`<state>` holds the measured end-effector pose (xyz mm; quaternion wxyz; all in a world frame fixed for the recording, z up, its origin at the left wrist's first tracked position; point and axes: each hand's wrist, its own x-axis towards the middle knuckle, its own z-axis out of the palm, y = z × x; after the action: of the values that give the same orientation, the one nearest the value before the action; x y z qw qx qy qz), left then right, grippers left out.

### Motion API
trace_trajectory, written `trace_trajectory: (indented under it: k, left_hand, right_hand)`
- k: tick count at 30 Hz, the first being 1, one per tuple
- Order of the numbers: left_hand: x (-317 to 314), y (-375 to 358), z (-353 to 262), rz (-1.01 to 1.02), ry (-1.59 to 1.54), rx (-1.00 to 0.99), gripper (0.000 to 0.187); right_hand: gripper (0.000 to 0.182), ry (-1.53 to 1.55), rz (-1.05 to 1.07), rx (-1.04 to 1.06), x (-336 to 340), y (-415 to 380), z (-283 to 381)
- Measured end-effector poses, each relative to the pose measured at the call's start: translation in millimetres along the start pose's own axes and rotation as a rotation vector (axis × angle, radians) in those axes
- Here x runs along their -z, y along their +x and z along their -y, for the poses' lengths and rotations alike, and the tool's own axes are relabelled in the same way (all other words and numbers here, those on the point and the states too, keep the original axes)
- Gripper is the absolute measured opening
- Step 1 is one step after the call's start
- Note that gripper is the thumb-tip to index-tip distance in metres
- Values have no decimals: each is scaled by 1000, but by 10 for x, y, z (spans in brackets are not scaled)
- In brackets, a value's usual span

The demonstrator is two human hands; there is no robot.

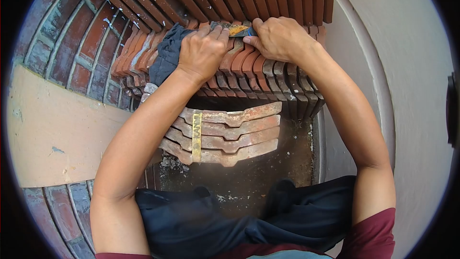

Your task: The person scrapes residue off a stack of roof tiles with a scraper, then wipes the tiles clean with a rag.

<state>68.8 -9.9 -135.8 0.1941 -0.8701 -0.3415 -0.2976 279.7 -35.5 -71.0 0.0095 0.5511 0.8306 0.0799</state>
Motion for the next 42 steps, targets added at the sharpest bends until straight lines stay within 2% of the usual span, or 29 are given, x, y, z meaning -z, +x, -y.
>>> trace_trajectory:
  k: [5,17,26,29,33,36,42]
  left_hand:
    - [-11,-17,21,-59,22,-37,26]
    - [-17,-16,32,-114,-66,-18,24]
    - [7,-4,38,-122,-44,-35,21]
    - [-14,-33,13,-188,-24,-60,24]
    - [-41,34,35,-135,-41,-36,19]
    - [21,32,24,-132,-31,-60,14]
    - [197,-17,-28,-70,-84,-87,11]
  right_hand:
    - [61,-8,-9,-55,35,4,56]
    - [60,82,-15,-45,72,7,50]
    - [56,70,99,-62,170,46,89]
    - [57,95,144,-32,283,-5,48]
    - [62,97,105,-71,141,17,13]
    - [64,130,162,-79,204,15,54]
    - [64,204,153,-19,196,-85,1]
